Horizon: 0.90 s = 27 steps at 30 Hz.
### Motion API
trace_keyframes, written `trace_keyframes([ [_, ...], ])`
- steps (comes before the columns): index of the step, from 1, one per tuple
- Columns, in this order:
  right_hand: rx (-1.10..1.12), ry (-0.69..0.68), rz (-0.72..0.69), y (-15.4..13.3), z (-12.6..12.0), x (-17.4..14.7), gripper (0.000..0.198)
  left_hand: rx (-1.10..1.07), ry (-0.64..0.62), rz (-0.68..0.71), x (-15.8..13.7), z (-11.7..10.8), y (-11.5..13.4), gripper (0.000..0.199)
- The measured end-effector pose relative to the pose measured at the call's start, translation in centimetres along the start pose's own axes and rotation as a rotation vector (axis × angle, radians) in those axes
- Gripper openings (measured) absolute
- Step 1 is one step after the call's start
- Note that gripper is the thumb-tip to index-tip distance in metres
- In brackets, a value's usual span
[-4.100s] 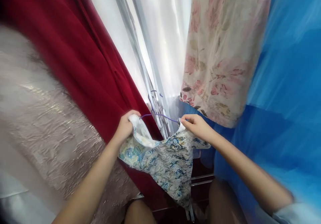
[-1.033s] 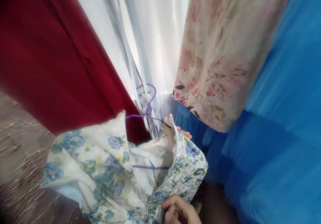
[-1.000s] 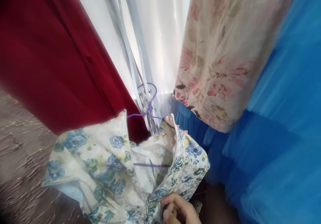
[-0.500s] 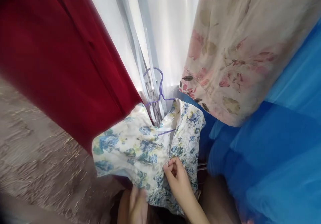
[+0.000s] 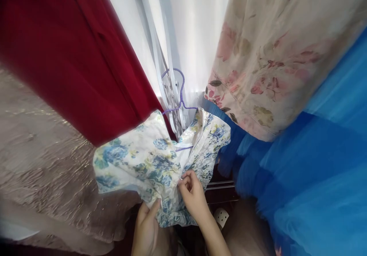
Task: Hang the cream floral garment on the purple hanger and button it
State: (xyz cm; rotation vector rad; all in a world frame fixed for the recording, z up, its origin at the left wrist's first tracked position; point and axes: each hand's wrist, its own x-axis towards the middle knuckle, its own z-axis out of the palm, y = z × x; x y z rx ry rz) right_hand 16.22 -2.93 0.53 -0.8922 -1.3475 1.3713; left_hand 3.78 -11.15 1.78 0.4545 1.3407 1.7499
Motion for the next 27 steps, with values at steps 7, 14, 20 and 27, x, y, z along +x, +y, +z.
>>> trace_keyframes([
  [7,0.104,-0.102,0.056,-0.7,0.7,-1.0,0.013,0.026,0.021,0.073,1.1,-0.1,-0.5,0.052],
  [14,0.118,-0.067,0.153,-1.2,-1.0,-4.4,0.018,0.454,0.334,0.904,1.0,-0.8,-1.8,0.026],
  [20,0.102,-0.039,0.11,-2.4,-2.2,-5.6,0.021,0.768,-0.195,0.976,-1.6,1.9,-4.4,0.019],
  [27,0.066,0.019,0.157,-3.7,-2.5,-6.1,0.029,0.698,-0.213,0.76,-1.7,4.4,-4.3,0.014],
])
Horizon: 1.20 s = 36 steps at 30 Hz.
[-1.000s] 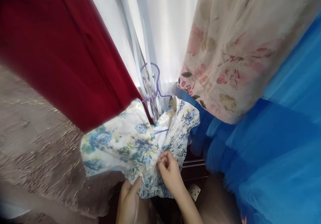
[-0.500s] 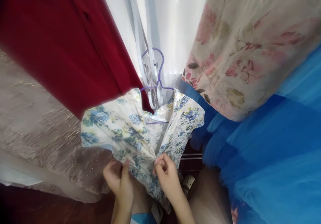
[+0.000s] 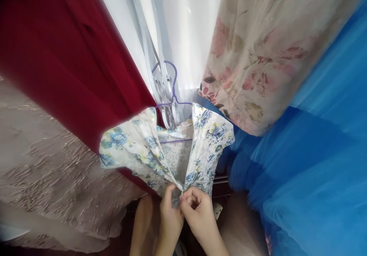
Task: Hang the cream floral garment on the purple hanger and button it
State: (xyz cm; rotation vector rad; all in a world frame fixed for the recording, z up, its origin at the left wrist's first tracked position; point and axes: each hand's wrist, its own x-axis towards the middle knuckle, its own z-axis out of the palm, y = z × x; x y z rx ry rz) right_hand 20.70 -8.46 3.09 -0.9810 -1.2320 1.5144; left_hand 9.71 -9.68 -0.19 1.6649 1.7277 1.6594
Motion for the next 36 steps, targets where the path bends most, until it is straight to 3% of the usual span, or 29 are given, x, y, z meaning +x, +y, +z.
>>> trace_keyframes([
  [3,-0.039,0.005,-0.013,-0.7,0.1,0.2,0.031,-0.044,-0.043,-0.062,0.4,-0.1,0.3,0.002],
  [7,0.012,0.03,-0.025,-3.0,0.7,1.6,0.035,-0.105,-0.093,-0.11,0.4,-0.4,0.7,0.019],
  [11,0.041,0.081,-0.091,-7.7,1.5,3.9,0.034,-0.095,-0.183,-0.121,-0.2,-0.7,0.5,0.019],
  [18,0.066,0.113,-0.289,-15.4,3.2,7.5,0.024,-0.038,-0.216,-0.103,-0.7,0.5,-1.6,0.019],
  [23,0.099,0.153,-0.382,-17.4,3.3,8.8,0.021,-0.065,-0.192,-0.137,-1.5,1.9,-2.3,0.022],
  [26,0.094,0.136,-0.38,-17.4,2.9,8.6,0.021,-0.07,-0.154,-0.167,-1.2,1.3,-1.8,0.016],
  [29,0.082,0.136,-0.393,-17.2,2.4,8.2,0.022,-0.076,0.01,-0.049,1.8,-0.8,0.4,0.012],
  [31,0.06,0.136,-0.398,-17.3,2.0,8.0,0.022,-0.094,0.143,0.145,5.6,-2.7,3.2,0.014],
  [34,0.036,0.139,-0.403,-17.6,1.6,7.9,0.022,-0.015,0.156,0.469,12.6,-5.4,8.2,0.029],
  [36,0.027,0.132,-0.415,-17.8,1.5,7.9,0.022,0.074,0.063,0.604,16.8,-6.6,11.2,0.036],
])
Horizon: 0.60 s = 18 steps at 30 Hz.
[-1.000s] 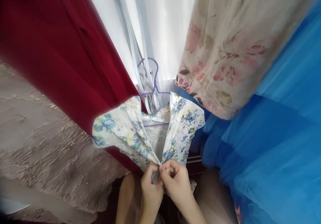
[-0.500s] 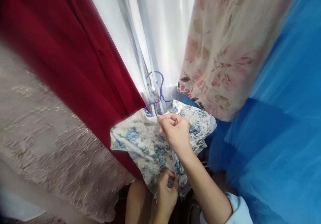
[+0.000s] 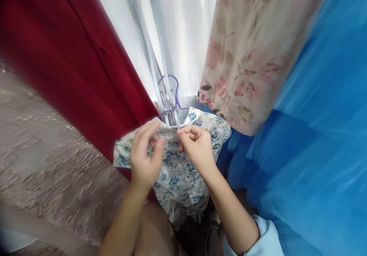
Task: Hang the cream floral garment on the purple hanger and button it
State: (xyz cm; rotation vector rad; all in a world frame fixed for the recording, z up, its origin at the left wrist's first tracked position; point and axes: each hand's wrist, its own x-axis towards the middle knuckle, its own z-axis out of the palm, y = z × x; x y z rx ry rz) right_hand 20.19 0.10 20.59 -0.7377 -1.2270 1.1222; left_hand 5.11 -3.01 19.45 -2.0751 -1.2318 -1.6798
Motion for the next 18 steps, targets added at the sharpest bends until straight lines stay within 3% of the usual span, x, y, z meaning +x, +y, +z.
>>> trace_keyframes([
  [3,-0.003,-0.006,-0.019,0.1,0.1,0.2,0.021,0.118,-0.281,0.123,4.5,-0.2,0.0,0.022],
  [5,0.001,0.002,-0.029,0.5,0.3,0.4,0.021,0.149,-0.329,0.147,5.4,0.1,0.2,0.02],
  [8,0.0,0.005,-0.052,1.9,0.6,0.5,0.021,0.124,-0.237,0.129,5.5,0.1,0.3,0.017],
  [11,-0.075,-0.029,-0.047,3.9,0.1,0.1,0.021,0.149,-0.061,0.042,5.8,-1.6,-0.5,0.017],
  [15,-0.201,-0.103,0.042,6.1,-2.3,-1.9,0.017,0.26,0.074,-0.177,5.6,-6.2,-4.4,0.019],
  [18,-0.262,-0.157,0.102,7.2,-3.9,-3.7,0.01,0.248,0.145,-0.349,3.5,-8.9,-8.3,0.021],
])
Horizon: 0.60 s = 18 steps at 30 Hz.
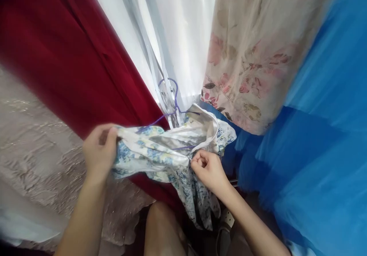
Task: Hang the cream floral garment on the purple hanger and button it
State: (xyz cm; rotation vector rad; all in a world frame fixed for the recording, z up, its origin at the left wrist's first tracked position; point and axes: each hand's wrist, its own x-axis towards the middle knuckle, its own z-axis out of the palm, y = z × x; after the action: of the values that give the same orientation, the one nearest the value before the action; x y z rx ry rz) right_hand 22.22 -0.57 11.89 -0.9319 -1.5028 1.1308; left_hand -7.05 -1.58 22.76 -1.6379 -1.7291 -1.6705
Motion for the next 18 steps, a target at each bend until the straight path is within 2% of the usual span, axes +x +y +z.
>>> trace_keyframes([
  [4,0.001,-0.099,0.062,1.9,0.2,-2.0,0.011,-0.11,-0.012,-0.263,-3.9,0.4,-4.4,0.025],
  [8,0.003,-0.14,0.146,4.4,0.2,-3.4,0.014,-0.272,-0.152,-0.374,-9.4,2.7,-5.3,0.029],
  [10,-0.014,-0.148,0.164,5.5,-0.3,-4.0,0.015,-0.309,-0.283,-0.375,-11.6,3.9,-5.0,0.025],
  [13,-0.044,-0.159,0.175,6.9,-1.4,-5.0,0.016,-0.322,-0.488,-0.295,-13.9,5.4,-3.7,0.021],
  [18,-0.17,-0.168,0.193,8.0,-2.5,-5.7,0.013,-0.481,-0.661,-0.191,-15.3,7.5,1.4,0.022],
])
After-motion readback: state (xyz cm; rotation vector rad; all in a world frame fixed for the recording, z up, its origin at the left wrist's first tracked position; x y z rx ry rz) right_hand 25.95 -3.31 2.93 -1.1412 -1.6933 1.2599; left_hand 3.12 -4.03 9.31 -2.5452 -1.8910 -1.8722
